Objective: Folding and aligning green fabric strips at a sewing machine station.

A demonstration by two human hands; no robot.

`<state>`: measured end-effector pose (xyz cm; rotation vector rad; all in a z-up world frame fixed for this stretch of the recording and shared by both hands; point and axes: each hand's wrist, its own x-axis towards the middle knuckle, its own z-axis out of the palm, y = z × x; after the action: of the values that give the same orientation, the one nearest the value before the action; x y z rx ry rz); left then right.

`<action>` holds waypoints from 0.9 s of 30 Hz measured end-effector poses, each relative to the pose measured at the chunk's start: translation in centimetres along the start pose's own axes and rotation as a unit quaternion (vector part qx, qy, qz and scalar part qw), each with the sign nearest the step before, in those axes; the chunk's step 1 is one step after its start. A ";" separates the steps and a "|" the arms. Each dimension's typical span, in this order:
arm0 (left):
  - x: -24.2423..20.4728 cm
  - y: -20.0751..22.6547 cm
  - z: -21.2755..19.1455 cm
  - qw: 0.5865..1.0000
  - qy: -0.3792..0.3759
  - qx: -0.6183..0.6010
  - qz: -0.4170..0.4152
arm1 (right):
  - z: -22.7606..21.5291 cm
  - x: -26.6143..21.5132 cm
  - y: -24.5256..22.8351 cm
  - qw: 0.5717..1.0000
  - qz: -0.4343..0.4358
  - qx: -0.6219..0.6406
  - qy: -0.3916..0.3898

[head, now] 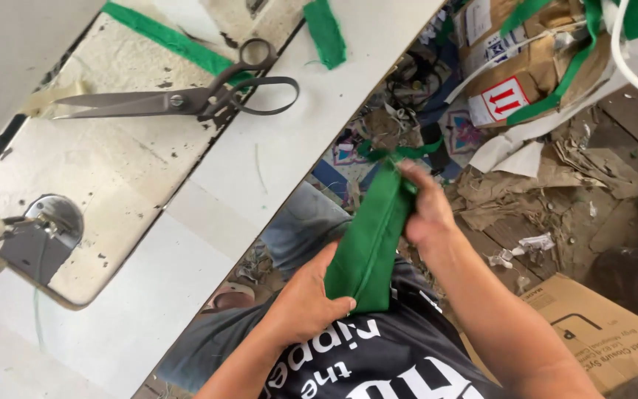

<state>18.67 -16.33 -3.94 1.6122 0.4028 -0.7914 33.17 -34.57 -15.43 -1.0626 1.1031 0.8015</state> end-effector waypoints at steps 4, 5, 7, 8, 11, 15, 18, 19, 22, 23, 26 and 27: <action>1.1 0.0 2.2 0.978 -0.017 -0.207 0.025 | -4.0 0.0 1.2 0.962 0.017 0.266 -0.065; 1.7 -0.5 3.0 0.932 -0.019 -0.363 0.008 | -4.7 -1.3 2.3 0.968 0.086 0.224 -0.067; 3.2 0.3 4.2 0.957 -0.021 -0.291 -0.009 | -6.2 -4.9 3.6 0.975 0.114 0.179 -0.059; 3.6 0.5 4.8 0.976 -0.013 -0.218 -0.026 | -6.7 -6.7 4.5 0.979 0.148 0.127 -0.059; 4.9 -0.4 7.7 0.994 -0.054 -0.091 -0.039 | -12.0 -4.1 5.8 0.980 0.151 0.125 -0.038; 6.2 0.7 9.3 0.991 -0.086 0.058 -0.087 | -15.3 -4.9 3.8 0.996 0.074 0.053 -0.015; 7.1 3.1 9.9 0.966 -0.142 0.170 -0.136 | -18.2 -4.0 1.9 0.994 -0.051 0.081 -0.060; 7.4 3.5 9.9 0.966 -0.154 0.169 -0.123 | -18.4 -4.1 0.5 0.992 -0.094 0.064 -0.052; 8.5 2.4 9.1 0.963 -0.114 0.243 0.013 | -19.7 -3.9 -3.3 0.976 -0.213 0.016 -0.037; 9.1 1.8 8.5 0.938 -0.070 0.315 0.129 | -19.8 -3.7 -4.9 0.958 -0.285 -0.010 -0.022; 10.4 7.5 3.6 0.741 0.179 0.500 0.410 | -19.2 -5.7 -9.4 0.928 -0.362 -0.089 0.011; 11.0 8.9 2.2 0.734 0.198 0.503 0.412 | -19.0 -6.0 -10.5 0.922 -0.375 -0.094 -0.003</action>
<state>31.73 -22.12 -5.15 2.6700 -0.5913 0.1371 35.33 -55.95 -8.69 -1.5057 0.5312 0.2885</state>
